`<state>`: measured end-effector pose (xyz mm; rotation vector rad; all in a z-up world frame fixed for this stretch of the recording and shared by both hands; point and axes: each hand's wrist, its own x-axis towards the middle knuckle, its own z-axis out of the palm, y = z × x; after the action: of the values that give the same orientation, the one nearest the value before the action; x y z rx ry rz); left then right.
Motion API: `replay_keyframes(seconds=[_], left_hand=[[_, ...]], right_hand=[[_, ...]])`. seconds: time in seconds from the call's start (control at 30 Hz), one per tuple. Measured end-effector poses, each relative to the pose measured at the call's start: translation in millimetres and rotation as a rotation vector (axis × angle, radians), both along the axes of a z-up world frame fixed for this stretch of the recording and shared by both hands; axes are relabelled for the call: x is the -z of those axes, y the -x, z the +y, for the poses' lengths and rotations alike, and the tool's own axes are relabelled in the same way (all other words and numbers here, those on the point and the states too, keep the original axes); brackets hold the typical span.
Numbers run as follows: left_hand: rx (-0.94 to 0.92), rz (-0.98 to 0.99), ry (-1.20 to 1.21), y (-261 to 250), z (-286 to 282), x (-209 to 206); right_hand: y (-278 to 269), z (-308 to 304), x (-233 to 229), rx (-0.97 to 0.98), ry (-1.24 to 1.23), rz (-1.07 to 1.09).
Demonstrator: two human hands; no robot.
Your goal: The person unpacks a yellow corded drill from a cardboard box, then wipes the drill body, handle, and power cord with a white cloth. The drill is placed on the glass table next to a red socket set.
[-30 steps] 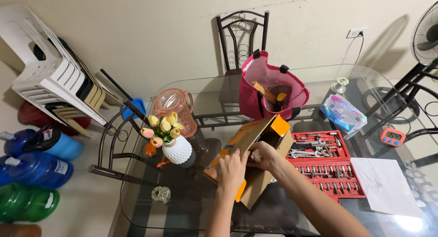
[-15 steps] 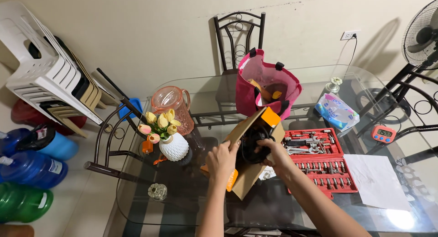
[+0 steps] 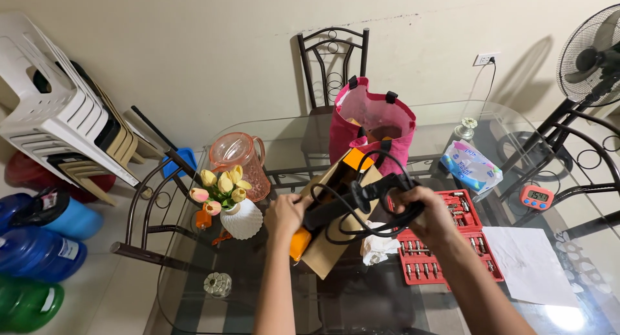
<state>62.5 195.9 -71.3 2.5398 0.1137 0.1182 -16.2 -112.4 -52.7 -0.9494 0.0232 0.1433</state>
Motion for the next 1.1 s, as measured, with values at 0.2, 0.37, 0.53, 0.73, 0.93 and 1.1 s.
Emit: replay_keyframes(seconds=[0.2,0.37,0.53,0.73,0.93,1.1], left_hand=[[-0.192,0.045,0.068,0.9,-0.5,-11.3],[-0.13,-0.505,-0.082,9.4,-13.6,-8.2],[-0.179,-0.609,-0.081,14.8,-30.7,-0.1],[0.674,-0.845,-0.198,34.8,-44.3,1.8],[0.52,-0.892,-0.378,16.6,-45.5,12.7],[0.433,-0.927,-0.442,26.9,-38.9,15.4]], right_hand=[[1.2,-43.5,-22.6,-0.04,-0.207,-0.113],[3.0,-90.0,-2.8,-0.148,-0.213,-0.184],[4.8,-114.0,34.8,-0.211,-0.181,-0.238],[-11.1,-133.5,65.9,-0.195,-0.1,-0.199],[-14.4,-141.1,81.3,-0.394,-0.263,-0.06],[-11.8,-122.6,77.4,-0.508,-0.098,0.16]])
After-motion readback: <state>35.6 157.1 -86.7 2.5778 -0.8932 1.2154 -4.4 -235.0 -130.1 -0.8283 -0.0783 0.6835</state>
